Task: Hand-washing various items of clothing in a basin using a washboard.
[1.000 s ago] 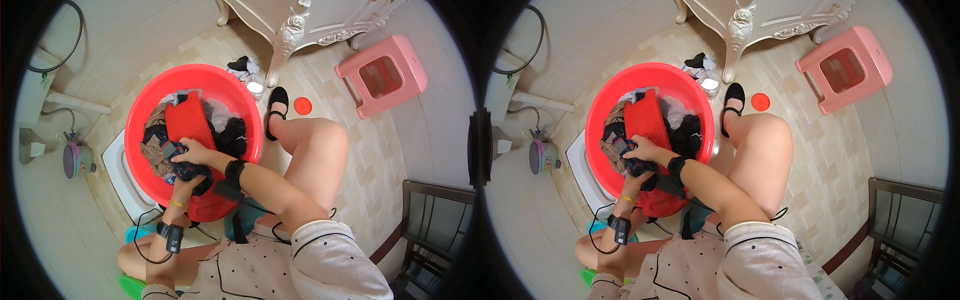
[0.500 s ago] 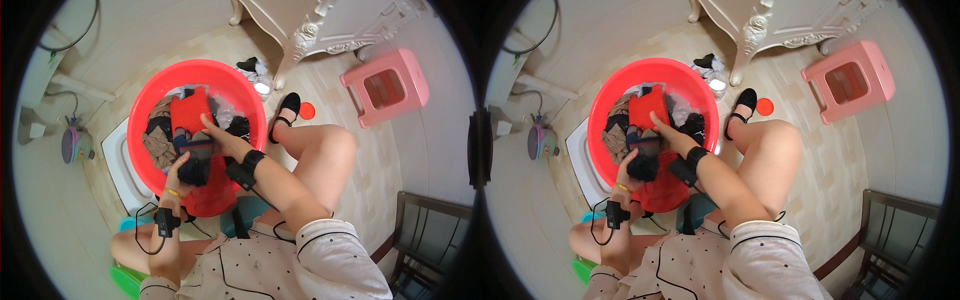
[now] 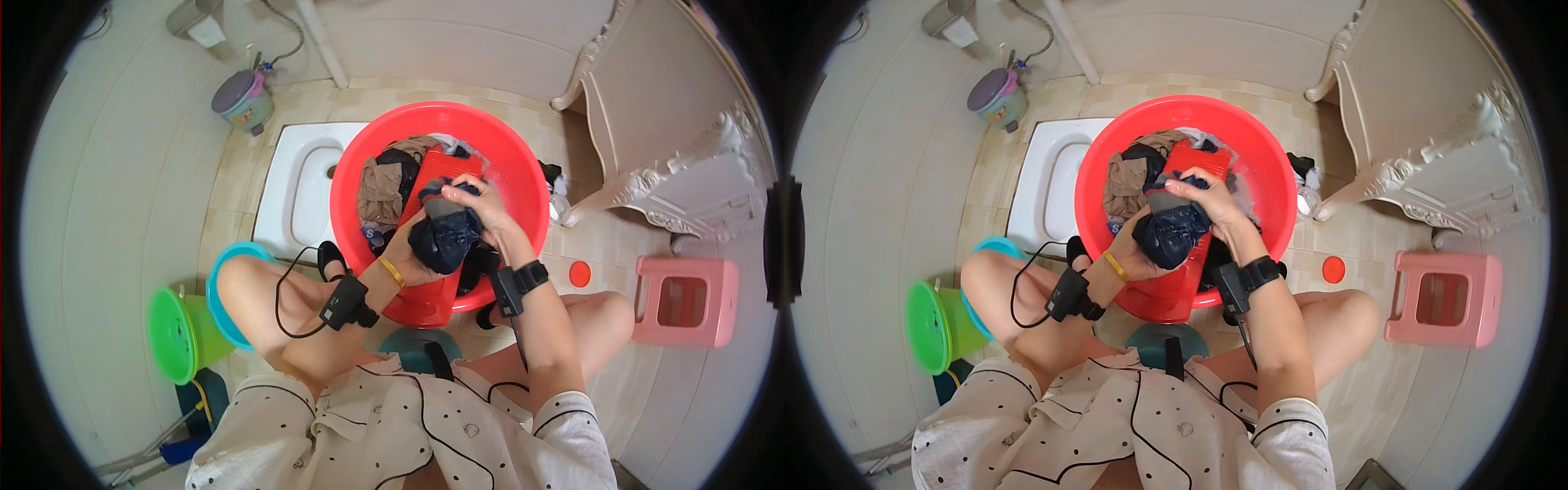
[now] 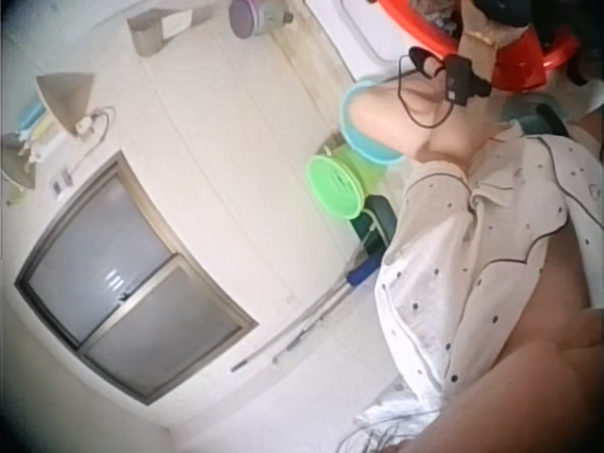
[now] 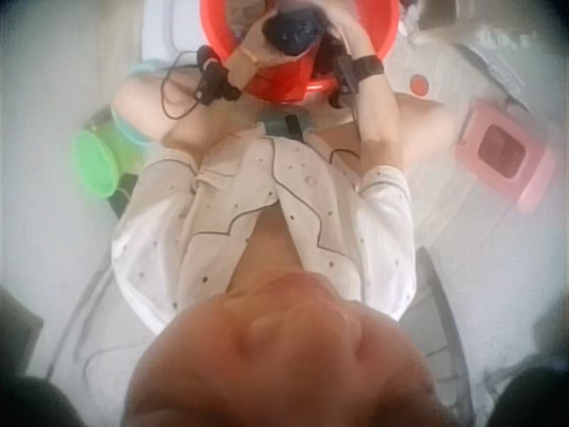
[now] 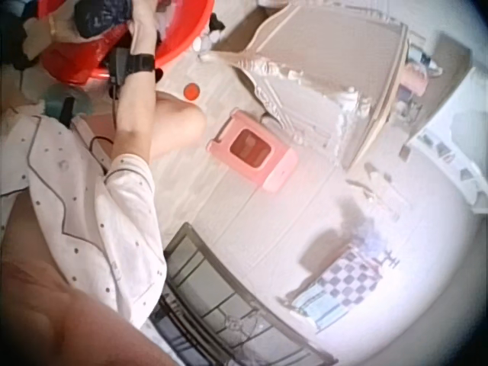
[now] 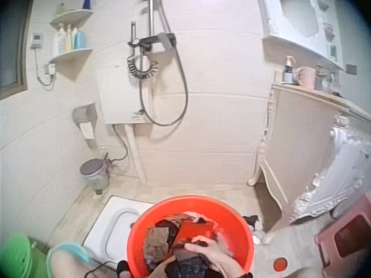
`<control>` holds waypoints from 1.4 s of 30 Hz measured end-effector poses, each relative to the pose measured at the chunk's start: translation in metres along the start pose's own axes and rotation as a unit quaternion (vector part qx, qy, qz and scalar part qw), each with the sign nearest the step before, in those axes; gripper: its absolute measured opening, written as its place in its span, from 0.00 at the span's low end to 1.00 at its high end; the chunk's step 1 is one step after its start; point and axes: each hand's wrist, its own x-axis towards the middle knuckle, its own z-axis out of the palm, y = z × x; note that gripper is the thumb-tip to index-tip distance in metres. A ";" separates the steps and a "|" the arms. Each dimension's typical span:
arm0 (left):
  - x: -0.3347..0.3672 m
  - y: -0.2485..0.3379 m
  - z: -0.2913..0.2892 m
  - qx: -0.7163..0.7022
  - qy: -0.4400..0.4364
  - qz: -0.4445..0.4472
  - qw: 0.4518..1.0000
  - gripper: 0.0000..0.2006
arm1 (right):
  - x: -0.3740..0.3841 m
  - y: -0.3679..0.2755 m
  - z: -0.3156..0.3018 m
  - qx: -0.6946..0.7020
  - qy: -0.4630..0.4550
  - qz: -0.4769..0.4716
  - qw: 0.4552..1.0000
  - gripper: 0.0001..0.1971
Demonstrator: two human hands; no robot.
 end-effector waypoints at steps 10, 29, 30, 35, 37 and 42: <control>0.002 0.011 0.056 0.327 0.031 0.066 0.942 0.17 | 0.032 -0.046 0.011 -0.185 -0.018 -0.097 0.978 0.09; 0.079 -0.015 -0.093 0.628 0.428 0.204 0.617 0.54 | 0.080 0.095 -0.039 -0.549 0.164 -0.119 0.811 0.12; 0.075 -0.013 -0.093 0.618 0.424 0.200 0.631 0.56 | 0.082 0.099 -0.035 -0.548 0.154 -0.125 0.813 0.12; 0.065 -0.003 -0.090 0.635 0.379 0.186 0.647 0.50 | 0.079 0.086 -0.040 -0.513 0.129 -0.093 0.844 0.12; 0.063 0.018 -0.093 0.639 0.178 0.242 0.708 0.36 | 0.088 0.080 -0.050 -0.455 0.087 -0.204 0.862 0.13; 0.053 0.070 -0.062 0.542 0.248 0.328 0.733 0.29 | 0.078 -0.001 -0.023 -0.362 0.119 -0.099 0.919 0.25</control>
